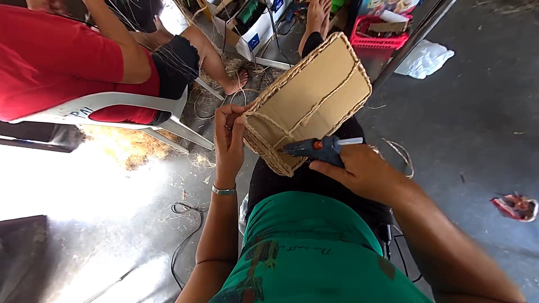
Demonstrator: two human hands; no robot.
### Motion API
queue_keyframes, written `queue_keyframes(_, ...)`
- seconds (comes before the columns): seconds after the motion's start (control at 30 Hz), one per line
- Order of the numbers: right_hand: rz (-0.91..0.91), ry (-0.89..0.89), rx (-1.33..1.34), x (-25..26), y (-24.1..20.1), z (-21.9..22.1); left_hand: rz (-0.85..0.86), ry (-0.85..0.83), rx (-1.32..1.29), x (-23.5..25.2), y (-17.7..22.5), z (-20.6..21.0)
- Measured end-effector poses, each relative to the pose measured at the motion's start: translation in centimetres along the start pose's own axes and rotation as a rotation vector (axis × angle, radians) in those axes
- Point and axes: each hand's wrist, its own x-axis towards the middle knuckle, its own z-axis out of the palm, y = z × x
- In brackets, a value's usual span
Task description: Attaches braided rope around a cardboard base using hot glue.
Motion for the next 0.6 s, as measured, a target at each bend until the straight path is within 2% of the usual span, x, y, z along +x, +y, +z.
queue_keyframes(0.27,-0.002,-0.014,0.000,0.3,-0.1,-0.2,0.008,0.003,-0.037,0.1,0.0,-0.1)
queue_keyframes(0.4,0.033,-0.080,0.037,-0.9,0.5,-0.7,0.089,-0.002,-0.068,1.1,-0.9,-0.5)
queue_keyframes(0.5,0.045,-0.076,0.023,-1.0,0.3,-0.8,0.006,0.008,-0.032,0.1,-0.3,-0.2)
queue_keyframes(0.6,0.019,-0.030,0.004,-0.2,-0.4,-0.6,-0.005,0.005,-0.032,0.0,0.0,-0.1)
